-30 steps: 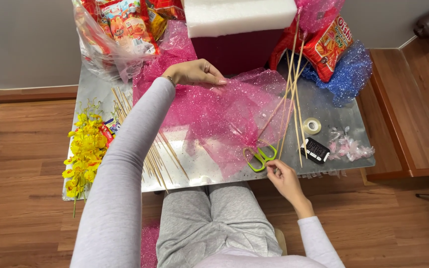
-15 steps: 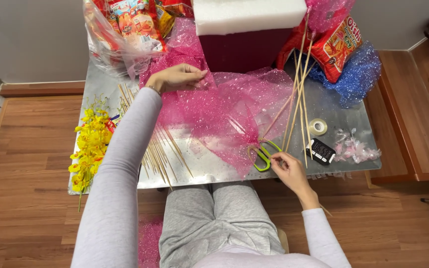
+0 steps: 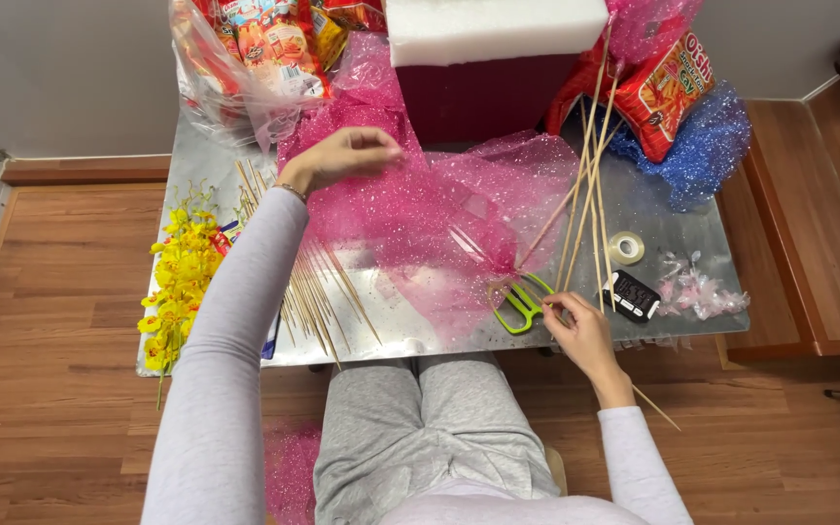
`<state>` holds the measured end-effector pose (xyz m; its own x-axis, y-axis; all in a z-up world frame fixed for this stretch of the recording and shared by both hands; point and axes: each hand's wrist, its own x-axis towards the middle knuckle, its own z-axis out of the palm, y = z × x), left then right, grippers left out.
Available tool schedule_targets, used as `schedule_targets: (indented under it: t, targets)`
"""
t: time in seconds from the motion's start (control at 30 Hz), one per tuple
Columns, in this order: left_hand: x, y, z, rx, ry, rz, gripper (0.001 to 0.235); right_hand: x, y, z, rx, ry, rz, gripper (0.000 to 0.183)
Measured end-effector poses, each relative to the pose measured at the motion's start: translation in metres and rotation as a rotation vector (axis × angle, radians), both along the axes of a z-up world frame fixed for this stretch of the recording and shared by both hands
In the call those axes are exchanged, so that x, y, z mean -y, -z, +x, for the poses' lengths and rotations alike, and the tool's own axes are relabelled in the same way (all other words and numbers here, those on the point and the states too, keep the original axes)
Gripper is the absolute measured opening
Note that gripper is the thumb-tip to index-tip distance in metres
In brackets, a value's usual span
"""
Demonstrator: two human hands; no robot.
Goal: Preparing decorative mesh fabric by cutting and folding it, possibly to be used for bagging or wrapping items like masks.
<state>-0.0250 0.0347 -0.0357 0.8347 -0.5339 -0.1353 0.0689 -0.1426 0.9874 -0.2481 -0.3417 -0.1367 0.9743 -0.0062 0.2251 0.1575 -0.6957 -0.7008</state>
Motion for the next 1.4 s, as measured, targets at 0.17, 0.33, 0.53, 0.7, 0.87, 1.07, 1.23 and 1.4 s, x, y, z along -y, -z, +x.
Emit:
schedule_targets:
  t: [0.17,0.33,0.53,0.7,0.87,1.07,1.23,1.4]
  targets:
    - [0.004,0.002,0.014,0.197,0.088,0.129,0.036,-0.002,-0.004,-0.002,0.007,-0.008,-0.008,0.01]
    - [0.014,0.009,0.026,0.46,0.028,0.226,0.019,0.001,0.002,-0.002,-0.007,0.017,0.001,0.009]
    - [0.012,0.011,0.026,0.478,-0.037,0.204,0.035,-0.001,0.002,-0.004,-0.006,0.023,0.021,0.01]
    - [0.009,0.001,0.009,0.268,-0.012,0.198,0.021,0.003,0.013,-0.002,-0.017,0.023,0.126,0.009]
    - [0.016,-0.002,0.008,0.221,-0.056,0.142,0.019,0.004,0.014,-0.004,-0.029,0.027,0.172,0.009]
    - [0.029,0.001,0.011,0.131,-0.145,0.044,0.036,0.008,0.016,-0.005,-0.022,0.064,0.226,0.009]
    - [0.072,0.063,0.011,-0.085,-0.393,-0.394,0.089,0.017,0.021,-0.001,0.067,0.122,0.283,0.009]
    - [0.17,0.153,-0.066,0.034,-0.238,0.031,0.038,0.013,-0.017,0.014,0.172,0.282,0.375,0.008]
